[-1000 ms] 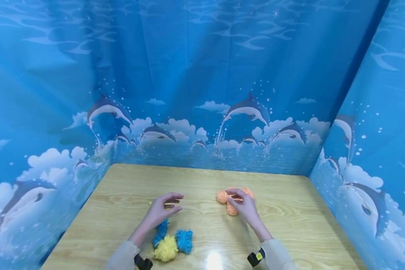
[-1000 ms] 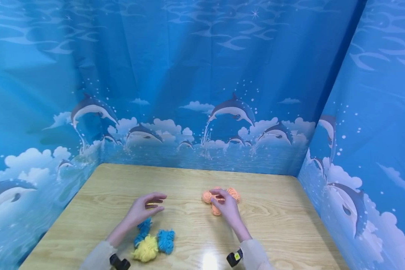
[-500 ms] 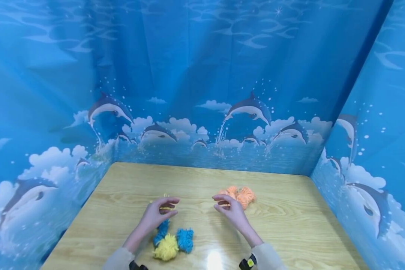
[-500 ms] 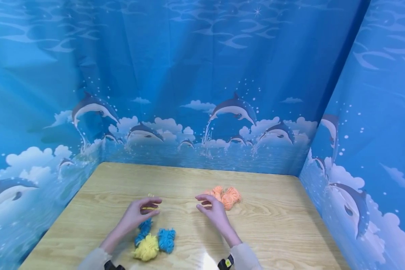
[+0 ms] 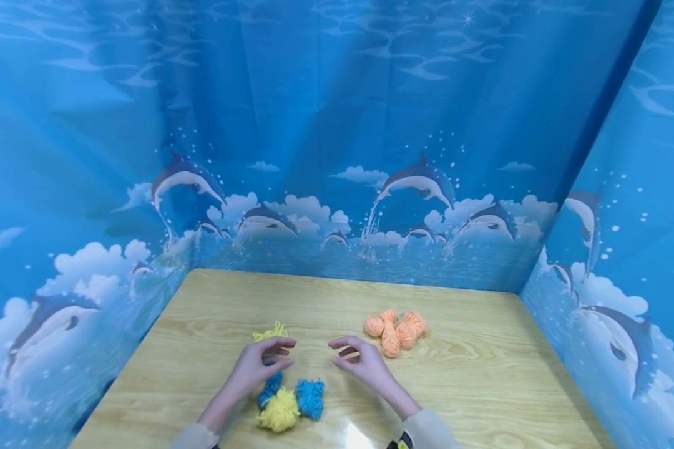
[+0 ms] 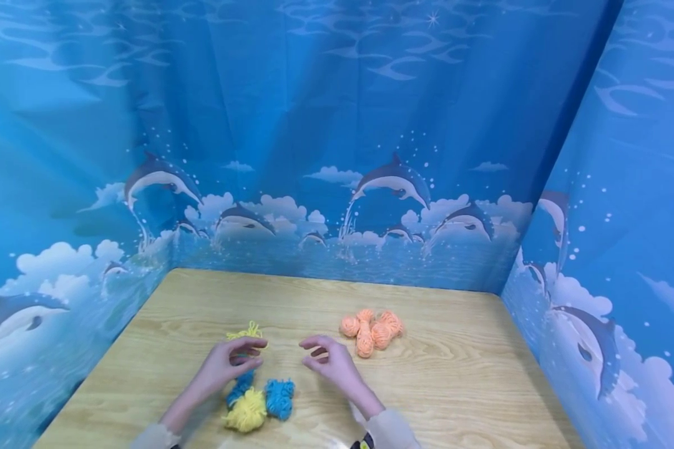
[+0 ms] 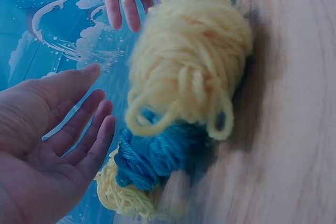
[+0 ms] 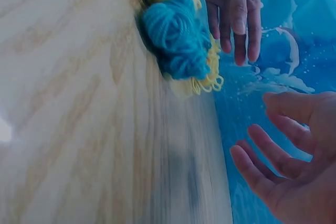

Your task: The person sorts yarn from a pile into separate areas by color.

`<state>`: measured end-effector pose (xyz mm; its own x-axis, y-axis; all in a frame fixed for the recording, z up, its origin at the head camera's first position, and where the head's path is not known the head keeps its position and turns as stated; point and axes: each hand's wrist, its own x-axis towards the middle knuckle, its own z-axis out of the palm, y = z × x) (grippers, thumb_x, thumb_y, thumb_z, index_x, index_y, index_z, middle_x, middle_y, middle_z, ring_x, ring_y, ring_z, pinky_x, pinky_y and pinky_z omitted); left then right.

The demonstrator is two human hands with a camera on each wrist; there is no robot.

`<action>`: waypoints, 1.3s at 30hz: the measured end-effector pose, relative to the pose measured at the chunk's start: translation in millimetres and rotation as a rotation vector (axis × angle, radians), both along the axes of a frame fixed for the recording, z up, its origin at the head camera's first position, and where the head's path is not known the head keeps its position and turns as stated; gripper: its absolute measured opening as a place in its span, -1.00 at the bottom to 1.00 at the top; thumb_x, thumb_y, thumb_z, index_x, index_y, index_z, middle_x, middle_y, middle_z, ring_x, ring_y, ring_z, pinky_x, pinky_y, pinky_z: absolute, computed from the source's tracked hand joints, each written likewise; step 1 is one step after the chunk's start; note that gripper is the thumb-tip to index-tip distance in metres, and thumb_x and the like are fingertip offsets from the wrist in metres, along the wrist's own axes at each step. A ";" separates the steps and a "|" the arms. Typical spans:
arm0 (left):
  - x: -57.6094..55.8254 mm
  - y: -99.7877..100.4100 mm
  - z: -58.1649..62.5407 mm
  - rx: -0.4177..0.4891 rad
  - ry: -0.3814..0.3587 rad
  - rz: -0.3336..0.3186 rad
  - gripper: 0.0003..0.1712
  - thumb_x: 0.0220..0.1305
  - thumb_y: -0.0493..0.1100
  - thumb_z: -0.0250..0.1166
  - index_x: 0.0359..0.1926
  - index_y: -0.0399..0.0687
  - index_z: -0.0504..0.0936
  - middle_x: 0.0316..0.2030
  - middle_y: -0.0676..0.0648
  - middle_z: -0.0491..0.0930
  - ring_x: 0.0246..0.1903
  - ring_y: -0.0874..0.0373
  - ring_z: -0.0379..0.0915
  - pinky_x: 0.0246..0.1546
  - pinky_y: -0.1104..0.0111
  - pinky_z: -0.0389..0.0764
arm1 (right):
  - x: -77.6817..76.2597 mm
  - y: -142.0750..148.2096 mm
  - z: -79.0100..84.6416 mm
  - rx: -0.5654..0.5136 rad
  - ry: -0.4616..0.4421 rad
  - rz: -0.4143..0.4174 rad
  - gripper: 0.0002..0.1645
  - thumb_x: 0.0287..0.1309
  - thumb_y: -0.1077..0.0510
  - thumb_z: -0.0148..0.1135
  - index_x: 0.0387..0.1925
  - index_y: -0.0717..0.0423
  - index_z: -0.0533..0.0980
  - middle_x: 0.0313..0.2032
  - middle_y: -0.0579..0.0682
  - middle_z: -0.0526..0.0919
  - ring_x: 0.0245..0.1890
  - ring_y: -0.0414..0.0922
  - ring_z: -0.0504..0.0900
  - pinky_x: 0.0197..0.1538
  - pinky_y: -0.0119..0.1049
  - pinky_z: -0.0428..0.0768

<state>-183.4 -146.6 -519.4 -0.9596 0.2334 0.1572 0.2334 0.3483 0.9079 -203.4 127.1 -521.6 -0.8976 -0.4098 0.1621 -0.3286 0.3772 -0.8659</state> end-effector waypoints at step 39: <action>39.8 -21.2 -4.4 0.008 -0.030 -0.083 -0.61 0.19 -0.22 0.49 0.03 -0.23 0.68 -0.09 -0.23 0.71 -0.24 0.30 0.62 -0.19 0.45 0.71 | 22.8 -40.5 -8.3 0.290 0.065 0.268 -0.49 0.04 -0.04 0.56 0.05 -0.06 0.66 -0.04 -0.18 0.72 -0.03 -0.32 0.61 0.06 -0.40 0.57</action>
